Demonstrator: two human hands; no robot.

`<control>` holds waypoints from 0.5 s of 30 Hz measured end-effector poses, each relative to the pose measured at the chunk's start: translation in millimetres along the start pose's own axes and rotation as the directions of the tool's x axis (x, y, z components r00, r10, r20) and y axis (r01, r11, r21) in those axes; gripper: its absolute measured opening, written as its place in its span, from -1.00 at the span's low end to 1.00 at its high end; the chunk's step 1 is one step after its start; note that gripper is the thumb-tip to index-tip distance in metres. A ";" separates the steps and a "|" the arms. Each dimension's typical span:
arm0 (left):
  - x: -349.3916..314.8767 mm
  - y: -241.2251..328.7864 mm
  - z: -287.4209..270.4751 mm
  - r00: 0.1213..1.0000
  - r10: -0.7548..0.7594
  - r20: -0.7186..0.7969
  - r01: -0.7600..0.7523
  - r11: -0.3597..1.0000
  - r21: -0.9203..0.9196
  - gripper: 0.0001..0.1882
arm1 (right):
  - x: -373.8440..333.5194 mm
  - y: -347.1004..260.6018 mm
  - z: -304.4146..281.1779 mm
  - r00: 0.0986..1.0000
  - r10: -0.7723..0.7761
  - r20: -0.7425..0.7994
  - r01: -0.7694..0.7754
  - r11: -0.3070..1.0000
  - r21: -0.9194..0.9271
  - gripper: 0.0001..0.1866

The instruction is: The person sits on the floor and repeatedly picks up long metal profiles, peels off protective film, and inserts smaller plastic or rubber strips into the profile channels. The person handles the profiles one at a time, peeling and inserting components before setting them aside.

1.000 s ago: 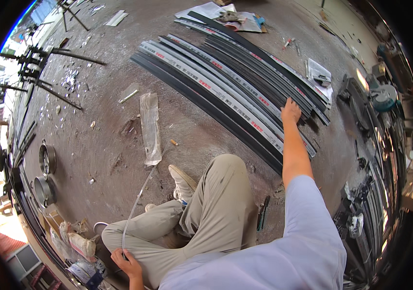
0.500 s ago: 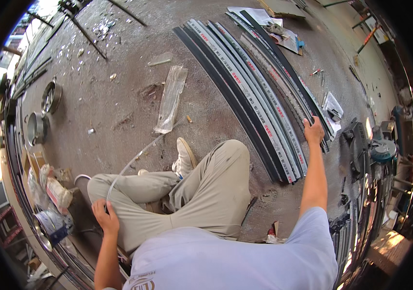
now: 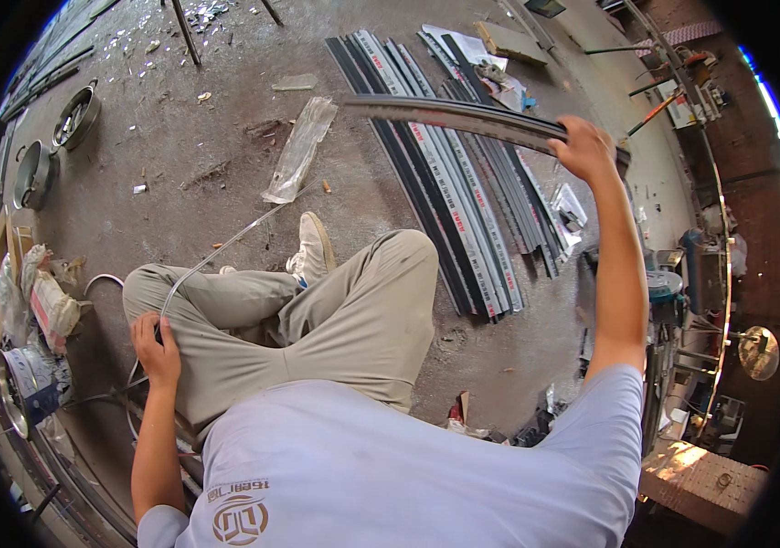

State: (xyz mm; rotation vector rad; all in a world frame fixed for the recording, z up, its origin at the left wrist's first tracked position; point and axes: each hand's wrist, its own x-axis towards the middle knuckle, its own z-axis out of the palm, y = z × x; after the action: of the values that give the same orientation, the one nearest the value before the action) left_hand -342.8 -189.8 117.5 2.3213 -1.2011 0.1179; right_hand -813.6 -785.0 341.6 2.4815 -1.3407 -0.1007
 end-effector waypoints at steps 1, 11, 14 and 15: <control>-1.1 -1.4 0.7 1.000 -0.016 -0.005 0.016 1.000 -0.026 -0.85 | 12.4 -14.0 -14.0 0.998 -0.035 0.051 0.038 0.998 -0.055 -0.57; -6.0 -23.6 5.3 0.996 -0.065 -0.059 0.055 0.987 -0.153 -0.88 | 69.7 -127.3 -125.4 0.948 -0.206 0.243 0.283 0.894 -0.347 -0.63; -6.8 -28.0 6.2 0.995 -0.084 -0.052 0.072 0.976 -0.205 -0.88 | 72.7 -143.0 -153.7 0.943 -0.216 0.252 0.304 0.866 -0.397 -0.63; -7.5 -29.9 6.1 0.995 -0.087 -0.044 0.075 0.972 -0.224 -0.88 | 73.8 -146.8 -160.2 0.943 -0.208 0.260 0.302 0.864 -0.403 -0.63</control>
State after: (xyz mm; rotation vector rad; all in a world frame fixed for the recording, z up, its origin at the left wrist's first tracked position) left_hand -324.9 -173.1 97.8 2.1535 -1.0347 0.0155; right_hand -620.9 -732.2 454.5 2.2798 -0.9148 -0.6671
